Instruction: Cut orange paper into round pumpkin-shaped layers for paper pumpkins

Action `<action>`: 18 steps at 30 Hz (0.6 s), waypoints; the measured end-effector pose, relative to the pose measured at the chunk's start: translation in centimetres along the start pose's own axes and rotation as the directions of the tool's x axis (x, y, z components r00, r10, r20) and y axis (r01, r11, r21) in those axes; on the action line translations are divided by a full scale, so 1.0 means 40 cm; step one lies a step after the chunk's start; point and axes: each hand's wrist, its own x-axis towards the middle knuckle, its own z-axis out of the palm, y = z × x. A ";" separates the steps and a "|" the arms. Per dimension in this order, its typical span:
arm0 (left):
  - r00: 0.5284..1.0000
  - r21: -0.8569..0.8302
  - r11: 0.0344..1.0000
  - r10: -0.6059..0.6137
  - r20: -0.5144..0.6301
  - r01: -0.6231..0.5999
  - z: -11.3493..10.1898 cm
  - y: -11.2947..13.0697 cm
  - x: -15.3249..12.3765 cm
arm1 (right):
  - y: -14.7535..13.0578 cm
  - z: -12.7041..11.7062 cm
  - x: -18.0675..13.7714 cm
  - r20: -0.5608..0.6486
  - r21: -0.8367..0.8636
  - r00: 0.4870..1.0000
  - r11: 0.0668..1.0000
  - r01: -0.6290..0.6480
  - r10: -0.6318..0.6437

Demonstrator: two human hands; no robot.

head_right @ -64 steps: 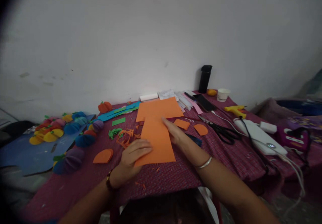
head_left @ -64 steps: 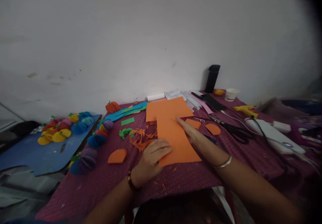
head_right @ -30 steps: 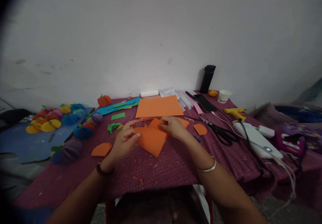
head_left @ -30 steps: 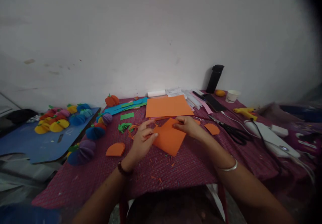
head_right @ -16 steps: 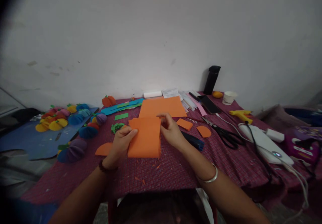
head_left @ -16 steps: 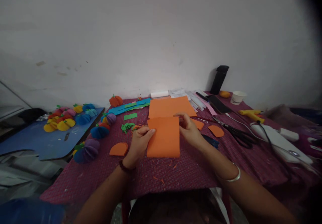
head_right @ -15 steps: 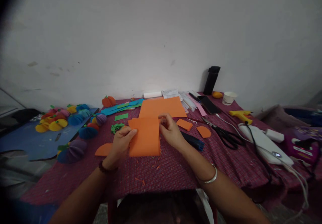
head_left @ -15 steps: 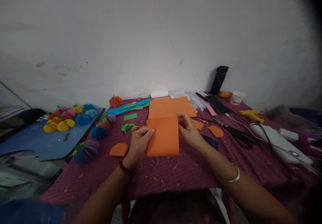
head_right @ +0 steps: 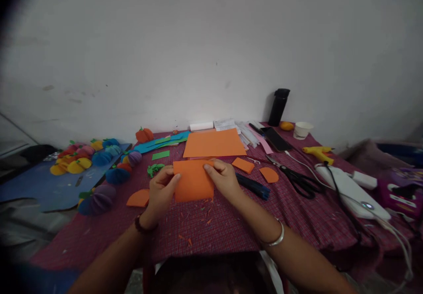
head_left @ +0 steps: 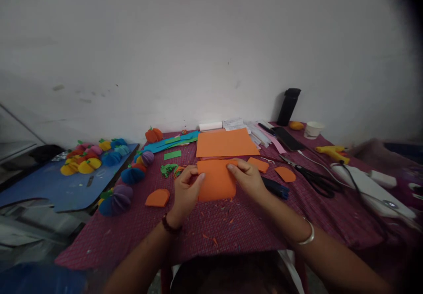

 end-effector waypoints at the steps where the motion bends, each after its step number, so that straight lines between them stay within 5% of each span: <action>1: 1.000 -0.019 1.000 -0.006 -0.026 0.006 0.000 0.001 0.001 | 0.001 0.000 -0.001 -0.006 -0.032 0.999 0.999 0.035 -0.035; 9: 0.995 -0.062 0.998 -0.021 -0.094 0.015 -0.005 0.009 0.008 | -0.003 0.000 -0.008 0.024 -0.192 0.973 0.954 0.229 -0.228; 18: 0.995 -0.042 0.999 -0.021 -0.096 0.017 -0.008 0.007 0.014 | -0.011 0.003 -0.013 -0.021 -0.154 0.988 0.977 0.149 -0.154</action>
